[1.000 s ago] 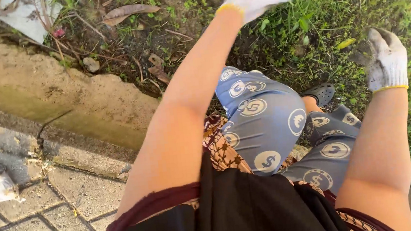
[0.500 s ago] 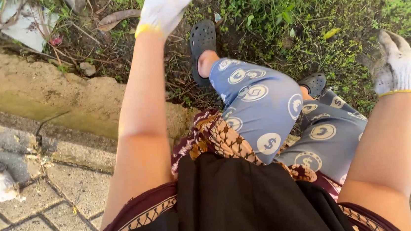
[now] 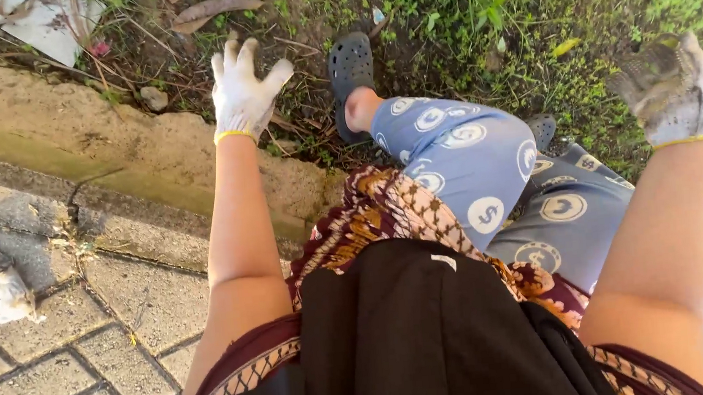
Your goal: Pulling weeds from a garden patch by hand while wearing protective gloves
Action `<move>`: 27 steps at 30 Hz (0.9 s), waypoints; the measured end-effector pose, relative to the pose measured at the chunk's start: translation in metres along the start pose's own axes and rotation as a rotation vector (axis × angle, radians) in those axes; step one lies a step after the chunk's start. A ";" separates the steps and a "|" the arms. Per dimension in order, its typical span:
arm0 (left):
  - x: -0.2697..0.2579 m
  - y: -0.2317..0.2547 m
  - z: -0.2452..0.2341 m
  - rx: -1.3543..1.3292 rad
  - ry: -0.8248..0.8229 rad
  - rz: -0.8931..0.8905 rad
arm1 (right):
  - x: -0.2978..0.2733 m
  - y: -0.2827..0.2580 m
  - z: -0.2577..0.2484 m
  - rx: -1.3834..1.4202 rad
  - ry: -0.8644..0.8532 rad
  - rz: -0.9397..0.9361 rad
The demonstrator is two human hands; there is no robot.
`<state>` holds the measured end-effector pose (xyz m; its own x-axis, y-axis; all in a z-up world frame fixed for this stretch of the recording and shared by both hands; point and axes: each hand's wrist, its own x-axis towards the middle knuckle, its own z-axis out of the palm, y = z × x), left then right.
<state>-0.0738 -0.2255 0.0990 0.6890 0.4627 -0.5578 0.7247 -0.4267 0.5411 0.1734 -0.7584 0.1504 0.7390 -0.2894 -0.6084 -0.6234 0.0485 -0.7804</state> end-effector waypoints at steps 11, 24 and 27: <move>0.048 0.013 0.022 0.069 0.053 0.156 | -0.026 -0.019 0.100 -0.138 0.019 0.063; 0.076 0.041 0.063 0.015 -0.009 0.168 | -0.005 -0.013 0.126 -0.220 0.050 0.059; 0.082 0.037 0.067 0.008 -0.021 0.138 | 0.008 -0.008 0.124 -0.224 0.030 0.076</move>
<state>0.0107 -0.2548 0.0311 0.7824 0.3824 -0.4916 0.6227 -0.4915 0.6088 0.2159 -0.6425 0.1341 0.6819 -0.3210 -0.6572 -0.7207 -0.1412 -0.6788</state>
